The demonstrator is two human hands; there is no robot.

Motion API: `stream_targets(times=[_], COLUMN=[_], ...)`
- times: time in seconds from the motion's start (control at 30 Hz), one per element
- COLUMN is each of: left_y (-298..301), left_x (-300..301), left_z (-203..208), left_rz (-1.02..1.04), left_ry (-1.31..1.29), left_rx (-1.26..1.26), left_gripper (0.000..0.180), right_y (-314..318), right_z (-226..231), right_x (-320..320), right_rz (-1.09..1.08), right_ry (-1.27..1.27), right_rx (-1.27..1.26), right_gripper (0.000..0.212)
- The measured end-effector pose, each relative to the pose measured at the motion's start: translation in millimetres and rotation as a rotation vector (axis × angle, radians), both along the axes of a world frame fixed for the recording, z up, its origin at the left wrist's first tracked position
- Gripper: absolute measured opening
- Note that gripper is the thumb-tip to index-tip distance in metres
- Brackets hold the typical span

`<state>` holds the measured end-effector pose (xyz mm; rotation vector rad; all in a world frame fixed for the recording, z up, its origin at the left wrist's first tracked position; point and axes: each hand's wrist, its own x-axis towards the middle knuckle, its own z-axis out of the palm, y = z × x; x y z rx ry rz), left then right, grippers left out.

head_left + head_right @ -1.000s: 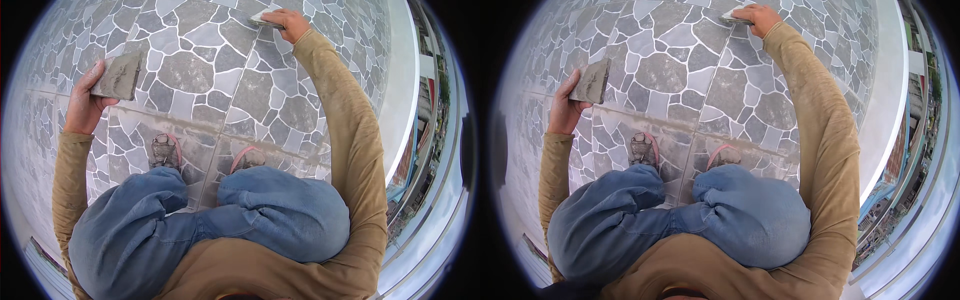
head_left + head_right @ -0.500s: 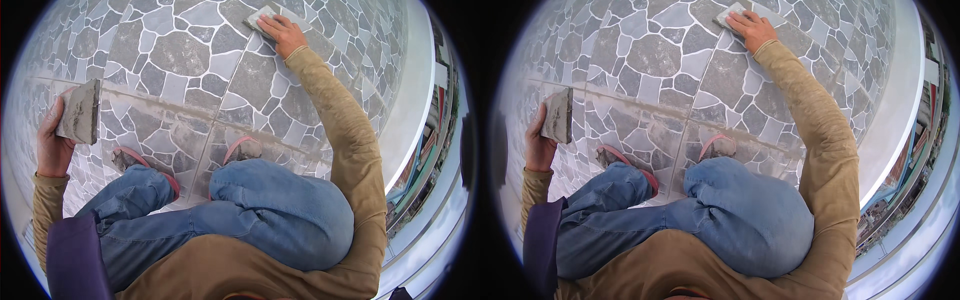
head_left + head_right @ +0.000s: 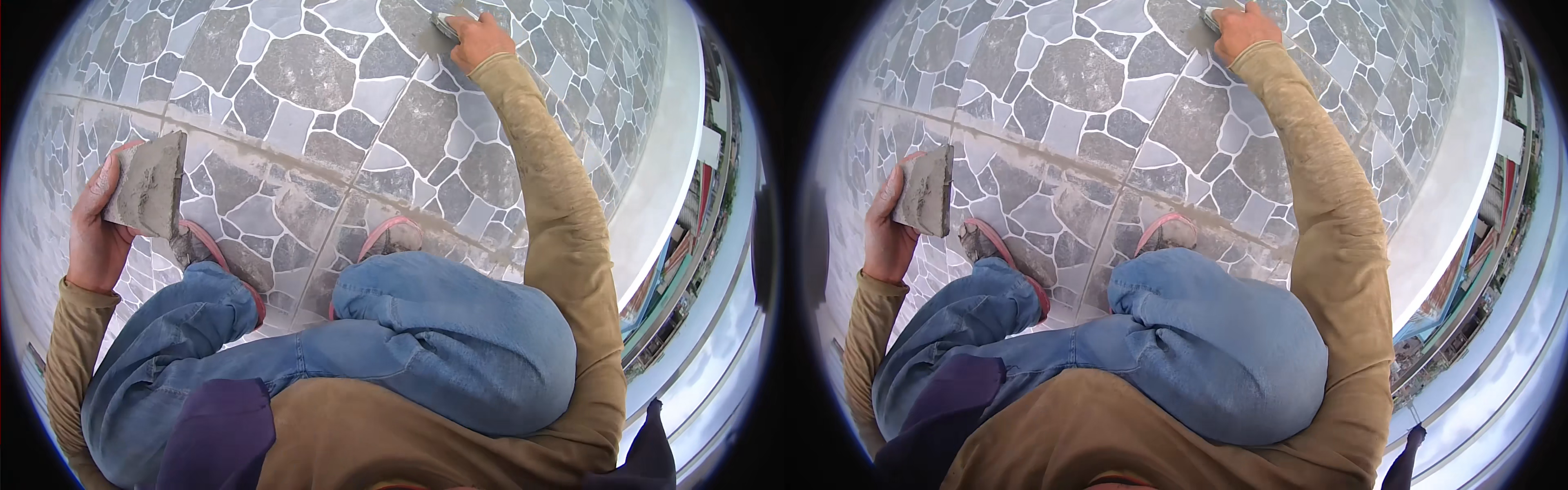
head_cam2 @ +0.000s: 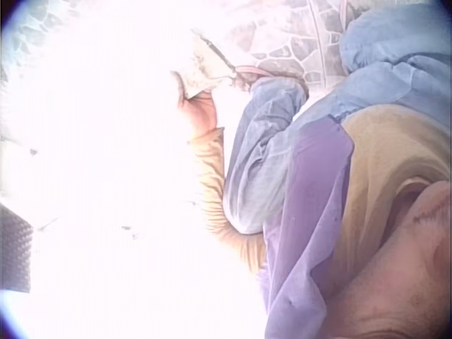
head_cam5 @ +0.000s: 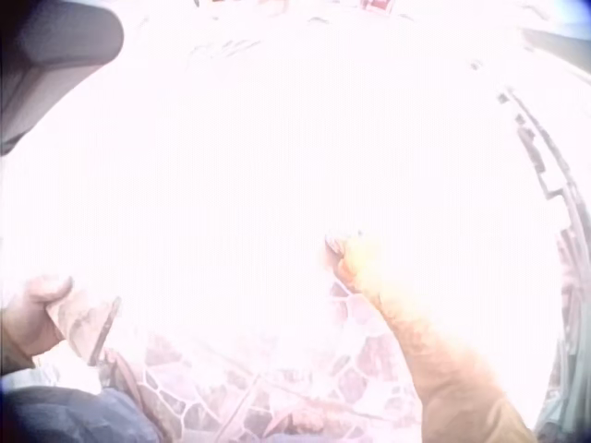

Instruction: The person applies grout into the seams between stone-pattern floor tiles using a small scraper, repeatedly picking up grout from a large fragment of a tile held in the other hand.

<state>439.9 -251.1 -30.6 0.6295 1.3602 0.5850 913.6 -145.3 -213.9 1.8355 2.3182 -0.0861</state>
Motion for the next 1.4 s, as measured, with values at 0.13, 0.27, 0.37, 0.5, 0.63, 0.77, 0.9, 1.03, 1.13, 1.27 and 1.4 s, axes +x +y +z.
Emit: stream_targets(times=[0.13, 0.27, 0.37, 0.5, 0.63, 0.77, 0.9, 1.03, 1.13, 1.27, 1.4], left_y=[-4.7, -10.5, -21.4, -13.0, -21.5, -28.7, -21.9, -19.7, -15.3, -22.1, -21.4], left_x=[-27.2, -15.6, -20.3, -25.1, -34.9, -39.4, -41.6, -27.3, -33.6, -29.3, -26.2], left_z=[4.0, -0.2, 3.4, -1.1, 15.1, 12.0, 0.7, 12.2, 9.0, 6.4, 4.8], left_rz=[-0.023, 0.084, 0.039, -0.052, 0.154, 0.168, 0.007, 0.141, 0.034, 0.03, -0.02], left_ry=[-0.101, 0.036, 0.032, -0.068, 0.025, -0.004, -0.056, 0.024, -0.049, -0.047, -0.034], left_rx=[0.011, 0.036, 0.003, 0.029, 0.117, 0.076, 0.044, 0.043, 0.064, 0.043, 0.076], left_gripper=[0.046, 0.048, 0.048, 0.047, 0.047, 0.049, 0.05, 0.048, 0.047, 0.047, 0.047], right_y=[-76.4, -88.2, -65.6, -86.0, -97.5, -59.6, -22.8, -69.7, -114.4, -88.4, -59.3], right_z=[-0.4, 17.1, 13.0, -37.9, -4.0, 3.4, 6.7, -8.1, 5.5, 12.7, -32.3], right_x=[-41.2, -37.2, -17.2, 36.1, 40.7, 34.6, -2.5, -39.9, -57.5, -27.8, 18.4], right_rz=[0.166, 0.238, 0.328, 0.409, 0.408, 0.256, 0.078, 0.116, 0.19, 0.208, 0.326], right_ry=[0.092, 0.177, 0.209, 0.247, 0.125, 0.182, 0.112, 0.117, 0.159, 0.193, 0.217], right_rx=[-0.092, -0.159, 0.121, 0.052, -0.133, 0.068, 0.082, 0.038, -0.028, -0.198, 0.219], right_gripper=[0.058, 0.048, 0.066, 0.086, 0.077, 0.062, 0.059, 0.059, 0.059, 0.064, 0.071])
